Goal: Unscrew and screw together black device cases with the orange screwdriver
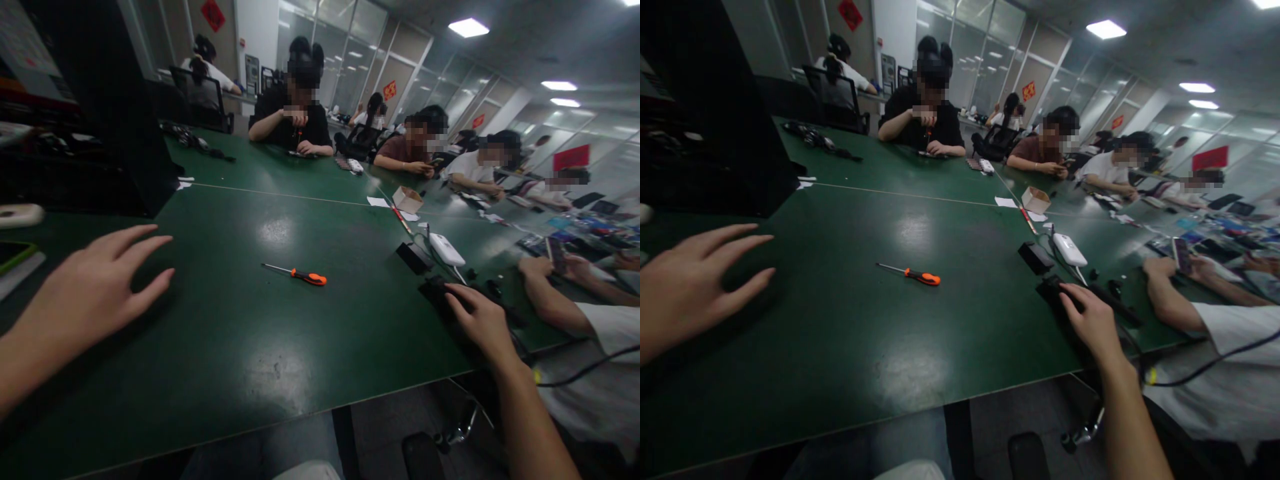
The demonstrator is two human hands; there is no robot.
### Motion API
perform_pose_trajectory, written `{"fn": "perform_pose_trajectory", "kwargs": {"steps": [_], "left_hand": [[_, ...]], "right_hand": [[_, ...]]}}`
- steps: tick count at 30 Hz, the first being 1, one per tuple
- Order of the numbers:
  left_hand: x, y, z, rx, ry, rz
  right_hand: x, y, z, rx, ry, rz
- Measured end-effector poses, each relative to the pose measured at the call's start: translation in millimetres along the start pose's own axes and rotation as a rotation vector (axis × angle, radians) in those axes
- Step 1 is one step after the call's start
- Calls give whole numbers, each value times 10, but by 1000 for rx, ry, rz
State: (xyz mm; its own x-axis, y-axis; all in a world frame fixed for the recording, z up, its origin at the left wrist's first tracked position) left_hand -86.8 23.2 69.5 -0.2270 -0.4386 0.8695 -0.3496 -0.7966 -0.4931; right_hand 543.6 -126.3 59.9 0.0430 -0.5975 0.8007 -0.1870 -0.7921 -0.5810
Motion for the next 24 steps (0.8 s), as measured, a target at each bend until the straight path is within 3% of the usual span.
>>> {"fn": "perform_pose_trajectory", "kwargs": {"steps": [4,6,12,15,19,24], "left_hand": [[-37,-90,588,-274,16,-20],[-66,-116,826,-400,79,36],[-308,-120,1395,-631,221,38],[-448,-41,1491,-685,285,13],[-589,19,1403,-643,363,-45],[-633,-21,1306,-566,439,-92]], "right_hand": [[5,-41,-13,82,85,-68],[-10,-64,-11,89,108,-103],[-49,-71,-40,55,169,-141],[-58,-52,-76,44,213,-145],[-37,-102,-124,46,296,-155],[-157,-208,-37,21,351,-419]]}}
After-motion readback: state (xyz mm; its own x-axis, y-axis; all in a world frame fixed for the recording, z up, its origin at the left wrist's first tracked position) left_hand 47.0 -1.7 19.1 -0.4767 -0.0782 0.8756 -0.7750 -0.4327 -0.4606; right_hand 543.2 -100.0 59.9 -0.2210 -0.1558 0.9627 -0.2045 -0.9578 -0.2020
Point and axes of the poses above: each hand's wrist, its own y-axis away from the middle knuckle, its own x-axis out of the back of the hand, z = x × y, the point moved 7 cm from there along -y, towards the middle knuckle, and after that the axes turned 5 degrees about z, right-handed, at the moved point
